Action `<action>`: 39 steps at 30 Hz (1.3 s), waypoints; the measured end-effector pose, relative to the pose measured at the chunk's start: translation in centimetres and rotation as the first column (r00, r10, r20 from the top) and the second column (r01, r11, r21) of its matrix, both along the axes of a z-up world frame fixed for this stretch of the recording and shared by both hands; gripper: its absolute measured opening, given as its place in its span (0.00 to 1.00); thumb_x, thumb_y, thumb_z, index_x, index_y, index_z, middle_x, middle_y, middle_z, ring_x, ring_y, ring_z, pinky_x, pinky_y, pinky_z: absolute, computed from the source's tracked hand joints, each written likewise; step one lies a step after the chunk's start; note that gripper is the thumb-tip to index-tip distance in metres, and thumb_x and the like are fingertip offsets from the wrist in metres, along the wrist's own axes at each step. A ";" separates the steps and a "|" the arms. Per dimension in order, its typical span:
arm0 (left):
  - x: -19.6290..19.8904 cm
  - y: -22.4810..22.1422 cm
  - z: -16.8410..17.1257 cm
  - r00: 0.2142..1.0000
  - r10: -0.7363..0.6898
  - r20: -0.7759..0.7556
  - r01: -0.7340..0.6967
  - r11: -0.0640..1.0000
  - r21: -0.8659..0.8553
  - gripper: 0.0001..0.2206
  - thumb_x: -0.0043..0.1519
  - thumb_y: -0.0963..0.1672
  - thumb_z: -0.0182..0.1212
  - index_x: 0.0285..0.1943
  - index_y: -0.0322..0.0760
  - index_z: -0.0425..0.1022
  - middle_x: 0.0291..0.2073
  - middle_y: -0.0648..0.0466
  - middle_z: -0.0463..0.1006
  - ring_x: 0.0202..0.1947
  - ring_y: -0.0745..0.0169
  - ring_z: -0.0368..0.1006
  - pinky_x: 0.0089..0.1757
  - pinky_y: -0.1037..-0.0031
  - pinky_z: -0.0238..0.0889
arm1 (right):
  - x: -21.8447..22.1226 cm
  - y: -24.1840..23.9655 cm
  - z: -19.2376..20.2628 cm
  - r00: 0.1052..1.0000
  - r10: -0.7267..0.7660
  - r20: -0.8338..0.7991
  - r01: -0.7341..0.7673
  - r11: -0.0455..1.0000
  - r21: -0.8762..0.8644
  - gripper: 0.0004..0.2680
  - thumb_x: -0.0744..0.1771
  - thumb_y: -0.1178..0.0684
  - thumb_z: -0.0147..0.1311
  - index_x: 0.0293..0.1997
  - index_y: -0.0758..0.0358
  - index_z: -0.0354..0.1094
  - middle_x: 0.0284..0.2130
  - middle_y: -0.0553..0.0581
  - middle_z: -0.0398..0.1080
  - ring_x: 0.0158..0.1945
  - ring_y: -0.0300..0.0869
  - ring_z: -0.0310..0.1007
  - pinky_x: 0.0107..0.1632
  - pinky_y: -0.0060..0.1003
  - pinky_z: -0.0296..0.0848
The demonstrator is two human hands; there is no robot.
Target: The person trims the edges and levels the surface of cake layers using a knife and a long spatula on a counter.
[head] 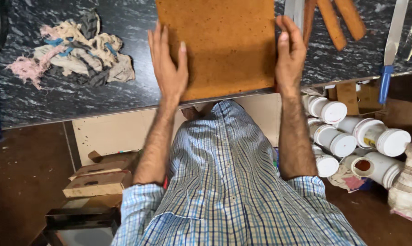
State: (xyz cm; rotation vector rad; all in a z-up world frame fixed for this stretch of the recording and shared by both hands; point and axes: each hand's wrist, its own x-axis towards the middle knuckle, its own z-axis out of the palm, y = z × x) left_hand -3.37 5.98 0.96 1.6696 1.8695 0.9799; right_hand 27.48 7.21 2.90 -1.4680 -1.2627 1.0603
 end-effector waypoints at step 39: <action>17.4 7.8 1.6 0.689 -0.547 -0.476 0.451 0.837 -0.309 0.30 0.74 0.57 0.51 0.79 0.39 0.60 0.74 0.43 0.59 0.73 0.31 0.43 0.64 0.29 0.23 | 2.9 0.2 -7.2 0.689 0.168 -0.705 -0.164 0.984 0.074 0.23 0.78 0.38 0.36 0.81 0.59 0.37 0.79 0.58 0.40 0.81 0.45 0.36 0.82 0.40 0.35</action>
